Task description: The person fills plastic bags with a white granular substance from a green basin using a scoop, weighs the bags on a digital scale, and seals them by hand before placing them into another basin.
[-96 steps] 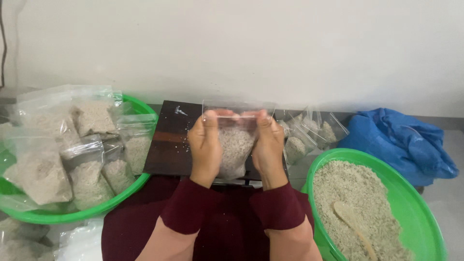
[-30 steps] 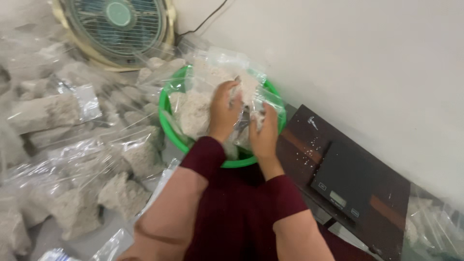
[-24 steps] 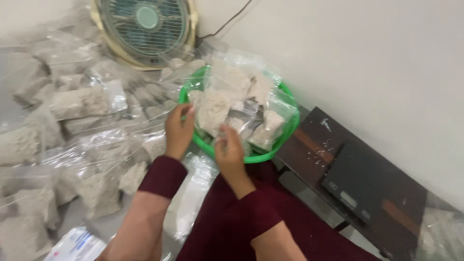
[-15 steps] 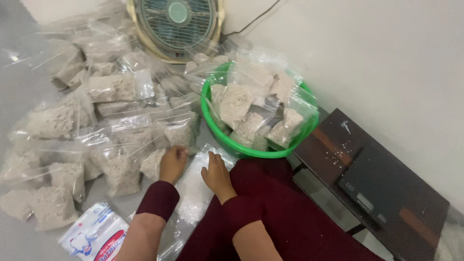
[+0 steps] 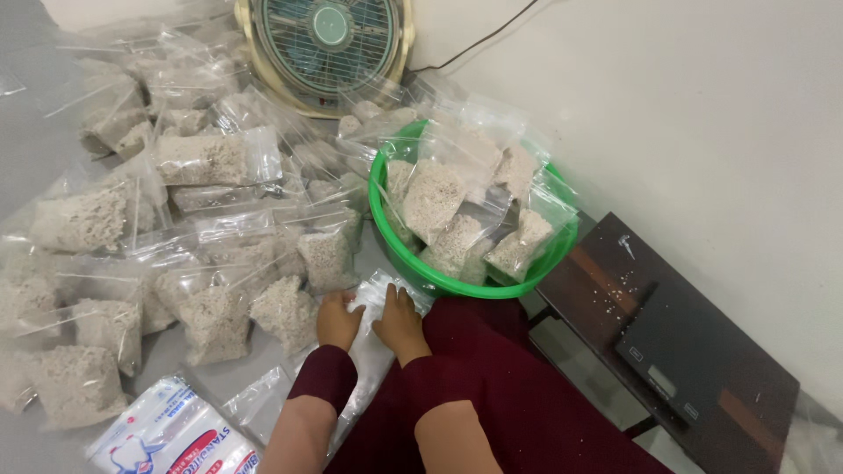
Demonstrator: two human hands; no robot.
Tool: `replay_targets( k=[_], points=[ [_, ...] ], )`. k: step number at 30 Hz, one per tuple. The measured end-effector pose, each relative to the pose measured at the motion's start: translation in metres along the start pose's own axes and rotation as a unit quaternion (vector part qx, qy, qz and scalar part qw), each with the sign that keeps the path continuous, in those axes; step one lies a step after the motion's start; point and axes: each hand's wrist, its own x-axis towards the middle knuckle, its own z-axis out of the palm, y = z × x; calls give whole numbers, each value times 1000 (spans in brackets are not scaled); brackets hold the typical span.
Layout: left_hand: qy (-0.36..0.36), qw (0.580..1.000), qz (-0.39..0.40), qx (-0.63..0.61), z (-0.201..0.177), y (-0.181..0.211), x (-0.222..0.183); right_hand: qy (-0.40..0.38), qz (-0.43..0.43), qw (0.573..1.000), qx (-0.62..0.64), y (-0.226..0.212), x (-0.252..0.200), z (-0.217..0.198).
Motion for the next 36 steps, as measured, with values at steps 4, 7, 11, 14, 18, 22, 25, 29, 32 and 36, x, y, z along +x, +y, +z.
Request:
replay_targets(
  k=[4,7,11,14,18,22,25,29,32,36],
  points=[
    [-11,995,-30,-94,-12,20,-11,24,7,999,42,9,14,6],
    [-41,993,-4,-107,-19,21,-10,47,-8,998,38,35,40,29],
    [3,991,4,-130,-45,33,-27,105,-67,978,168,52,52,36],
    [100,989,103,-24,-73,78,-50,174,-134,939,264,63,49,22],
    [329,912,236,62,-95,148,-89,230,-61,837,494,32,-23,-45],
    [321,873,368,-15,-75,200,-96,294,-67,768,565,12,-87,-125],
    [216,863,436,-139,-48,242,-114,375,-76,710,592,21,-111,-154],
    [66,858,441,-255,-28,295,-149,413,-103,674,604,39,-146,-183],
    [-5,855,423,-300,-17,320,-171,442,-112,664,592,65,-160,-192],
    [-154,863,328,-351,-6,346,-196,481,-145,625,597,87,-187,-205]
  ],
)
